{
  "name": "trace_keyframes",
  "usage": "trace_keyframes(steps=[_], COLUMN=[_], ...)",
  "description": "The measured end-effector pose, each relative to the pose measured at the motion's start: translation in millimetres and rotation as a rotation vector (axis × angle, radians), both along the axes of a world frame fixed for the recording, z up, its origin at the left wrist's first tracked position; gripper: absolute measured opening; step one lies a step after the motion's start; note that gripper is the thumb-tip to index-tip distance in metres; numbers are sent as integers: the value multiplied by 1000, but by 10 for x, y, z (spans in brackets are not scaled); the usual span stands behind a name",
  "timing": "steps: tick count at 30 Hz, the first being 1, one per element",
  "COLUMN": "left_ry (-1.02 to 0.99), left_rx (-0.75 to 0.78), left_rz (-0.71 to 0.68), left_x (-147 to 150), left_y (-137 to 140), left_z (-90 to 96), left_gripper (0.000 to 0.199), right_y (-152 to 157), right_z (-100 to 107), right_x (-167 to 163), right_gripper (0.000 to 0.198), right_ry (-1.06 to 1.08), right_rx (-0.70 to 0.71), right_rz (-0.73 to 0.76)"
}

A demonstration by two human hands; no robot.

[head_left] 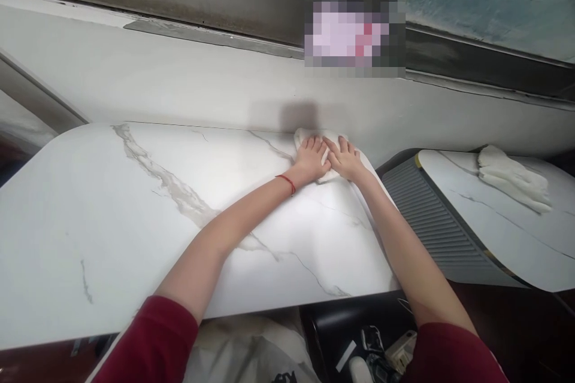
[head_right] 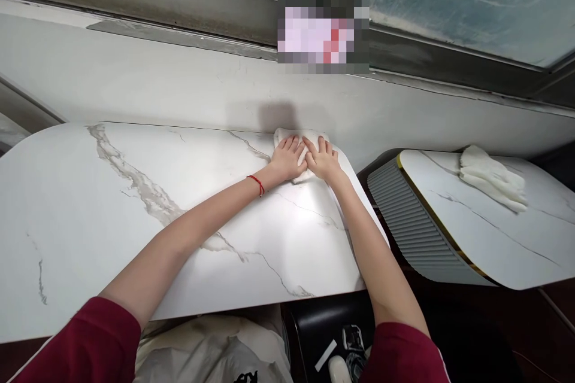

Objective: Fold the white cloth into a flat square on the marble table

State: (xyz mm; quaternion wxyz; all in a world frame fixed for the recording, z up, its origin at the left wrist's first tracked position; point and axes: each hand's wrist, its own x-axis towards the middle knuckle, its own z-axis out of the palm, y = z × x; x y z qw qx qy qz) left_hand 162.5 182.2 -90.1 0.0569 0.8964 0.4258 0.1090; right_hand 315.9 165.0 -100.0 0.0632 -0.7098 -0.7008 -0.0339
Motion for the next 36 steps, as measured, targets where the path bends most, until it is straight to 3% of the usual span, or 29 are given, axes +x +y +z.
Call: trace_keyframes(steps=[13,23,30,36], left_ry=[-27,33,71,114], left_rx=[12,47,97,168], left_rz=[14,14,-49,-151], left_x=[12,-104,-399,-838], left_y=[117,-38,-403,-1178], left_z=[-23,9,-10,-17], left_gripper=[67,65,67,67], right_y=[137,-95,-578,-1367], right_z=[-22,60,208,210], right_x=[8,-219,-526,-809], right_gripper=[61,60,61,57], right_ry=[29,-16,-228,-401], right_rx=[9,47,-34,47], right_rz=[-20,-50,-2,127])
